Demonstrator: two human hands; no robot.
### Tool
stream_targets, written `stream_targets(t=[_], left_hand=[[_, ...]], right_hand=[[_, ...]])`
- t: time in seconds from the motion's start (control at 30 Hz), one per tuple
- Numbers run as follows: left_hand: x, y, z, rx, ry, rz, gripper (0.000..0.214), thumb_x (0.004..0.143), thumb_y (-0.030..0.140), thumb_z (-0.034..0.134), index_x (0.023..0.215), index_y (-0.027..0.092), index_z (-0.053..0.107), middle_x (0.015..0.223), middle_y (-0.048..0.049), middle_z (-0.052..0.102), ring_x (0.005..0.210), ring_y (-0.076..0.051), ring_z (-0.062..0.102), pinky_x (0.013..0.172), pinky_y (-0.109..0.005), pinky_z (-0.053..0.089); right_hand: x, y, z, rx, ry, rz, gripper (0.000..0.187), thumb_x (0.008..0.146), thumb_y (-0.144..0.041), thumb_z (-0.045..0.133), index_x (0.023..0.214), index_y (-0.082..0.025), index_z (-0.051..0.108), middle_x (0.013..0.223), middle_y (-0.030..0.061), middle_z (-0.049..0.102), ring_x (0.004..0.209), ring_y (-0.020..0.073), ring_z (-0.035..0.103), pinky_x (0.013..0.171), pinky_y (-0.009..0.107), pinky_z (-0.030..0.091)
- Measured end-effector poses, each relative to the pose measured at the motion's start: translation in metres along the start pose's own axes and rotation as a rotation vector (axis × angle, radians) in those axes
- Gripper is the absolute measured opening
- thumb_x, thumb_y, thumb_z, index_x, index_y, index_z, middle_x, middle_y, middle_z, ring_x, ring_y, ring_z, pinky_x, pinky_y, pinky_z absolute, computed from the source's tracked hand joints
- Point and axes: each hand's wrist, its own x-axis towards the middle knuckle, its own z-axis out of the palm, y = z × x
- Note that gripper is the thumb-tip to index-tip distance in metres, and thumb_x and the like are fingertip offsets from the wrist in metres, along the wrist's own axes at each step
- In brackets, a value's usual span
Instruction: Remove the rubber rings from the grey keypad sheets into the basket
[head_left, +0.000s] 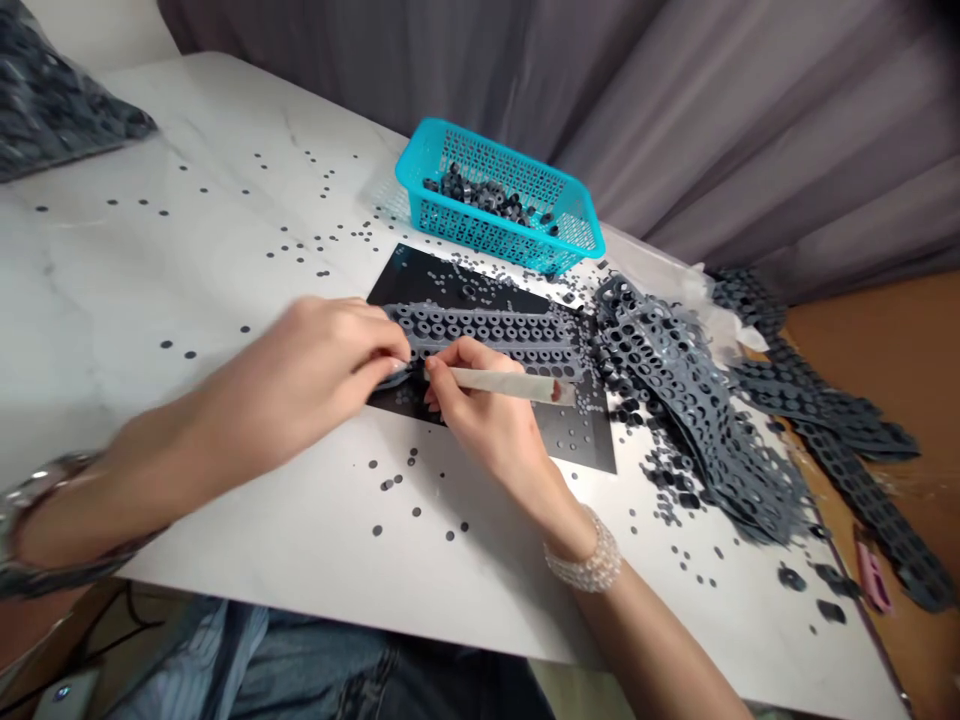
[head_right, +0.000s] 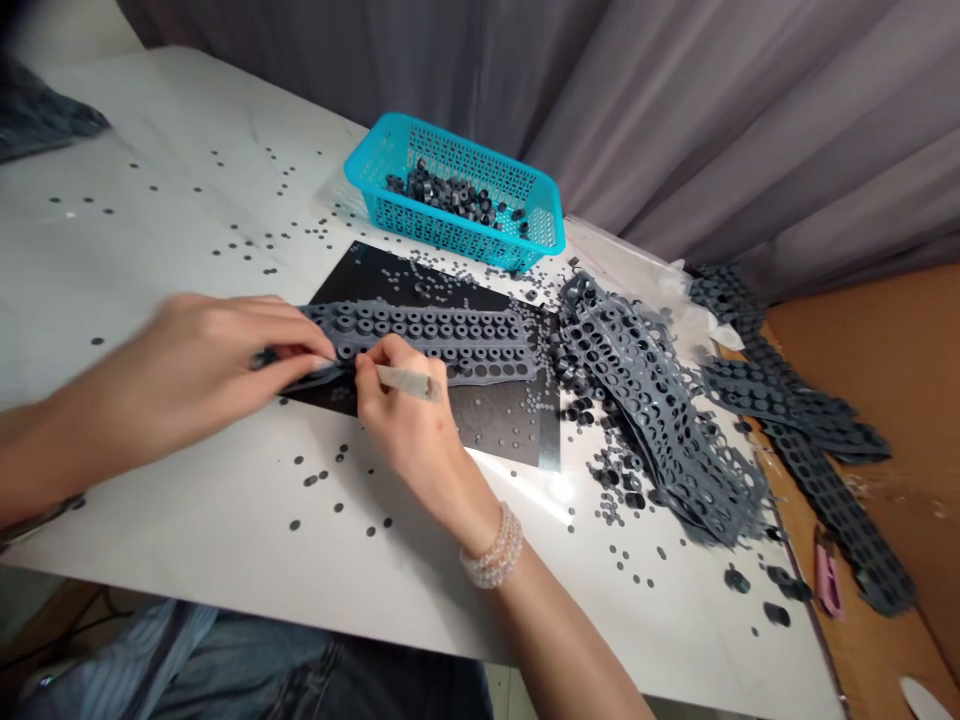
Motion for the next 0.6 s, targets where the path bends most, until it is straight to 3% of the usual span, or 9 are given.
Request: stream_targets(t=[0.07,0.13,0.27,0.4,0.6], left_hand=[[-0.010,0.001,-0.013,0.086,0.201,-0.101,0.017,0.082,0.040,0.066,0.087,0.025,0.074,0.091,0.0021,0.073,0.083,-0.020,0.062,0.079,-0.030,0.044],[-0.016,-0.005,-0.022,-0.007,0.286,-0.248,0.025,0.081,0.044,0.070,0.097,0.026,0.074,0.095,0.0042,0.074,0.087,-0.019,0.063,0.076,-0.026,0.046],[-0.011,-0.017,-0.025,-0.504,0.134,-0.425,0.028,0.073,0.036,0.080,0.098,0.024,0.074,0.095,0.0016,0.074,0.090,-0.018,0.065,0.074,-0.022,0.051],[-0.005,-0.014,-0.016,-0.926,-0.007,-0.522,0.010,0.075,0.024,0.078,0.084,0.020,0.075,0.083,-0.0015,0.070,0.079,-0.012,0.063,0.067,-0.017,0.052],[-0.015,0.000,-0.003,-1.156,0.096,-0.632,0.004,0.077,0.015,0.075,0.078,0.019,0.074,0.087,-0.0056,0.072,0.080,-0.013,0.065,0.069,-0.017,0.057]], right_hand=[[0.001,0.003,0.001,0.045,-0.011,0.014,0.024,0.092,-0.035,0.053,0.073,-0.021,0.054,0.062,-0.0004,0.063,0.056,0.0123,0.056,0.055,0.025,0.043],[0.002,0.006,0.000,0.118,-0.044,0.024,0.025,0.092,-0.037,0.054,0.073,-0.021,0.055,0.062,0.0001,0.064,0.056,0.0126,0.058,0.054,0.025,0.044],[0.001,0.006,-0.006,0.295,-0.039,0.059,0.029,0.090,-0.043,0.059,0.074,-0.019,0.056,0.063,0.0001,0.064,0.056,0.0120,0.061,0.052,0.023,0.048],[-0.001,0.002,-0.015,0.402,0.044,0.081,0.030,0.088,-0.044,0.063,0.073,-0.019,0.056,0.062,-0.0006,0.064,0.053,0.0105,0.060,0.049,0.021,0.048],[-0.002,0.002,-0.015,0.397,0.058,0.089,0.031,0.087,-0.044,0.064,0.072,-0.019,0.056,0.060,-0.0006,0.064,0.052,0.0100,0.058,0.050,0.022,0.048]])
